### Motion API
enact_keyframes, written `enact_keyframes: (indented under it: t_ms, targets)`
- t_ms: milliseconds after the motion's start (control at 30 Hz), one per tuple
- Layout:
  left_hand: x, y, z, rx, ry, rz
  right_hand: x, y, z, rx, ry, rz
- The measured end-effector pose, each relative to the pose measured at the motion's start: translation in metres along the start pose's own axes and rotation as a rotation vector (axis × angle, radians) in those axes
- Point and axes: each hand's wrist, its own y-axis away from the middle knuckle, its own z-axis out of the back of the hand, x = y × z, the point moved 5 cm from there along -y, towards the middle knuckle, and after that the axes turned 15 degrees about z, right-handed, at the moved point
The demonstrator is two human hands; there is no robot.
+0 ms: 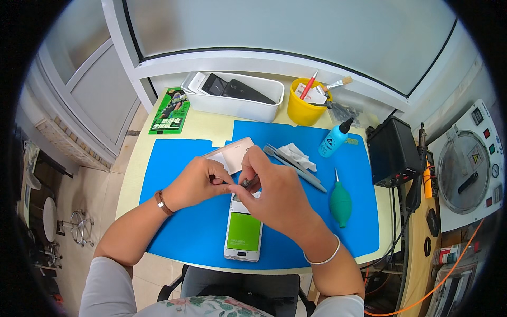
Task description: The person removes the back cover of a smartphone, then uses a screwdriver to remove screws from the back cover and places them on the workbench. The person continues to remove screws from the phone body and places them on the workbench.
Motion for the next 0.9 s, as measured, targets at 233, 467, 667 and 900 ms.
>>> enact_keyframes:
  t_ms: [233,467,667,900]
  targets:
    - [-0.0009,-0.0004,0.0000,0.017,0.008,0.026,0.0043,0.0027,-0.0056,0.143,-0.059,-0.024]
    - [-0.0005,-0.0009,0.0001,0.027,0.008,0.044,0.0046,0.0025,-0.0073,0.135,0.000,0.014]
    - [0.0006,-0.0012,-0.0005,0.031,-0.005,0.056,0.0039,0.0033,-0.0086,0.140,0.005,0.019]
    - [-0.0005,-0.0004,-0.0013,0.033,-0.025,0.057,0.0046,0.0035,-0.0099,0.155,0.004,0.028]
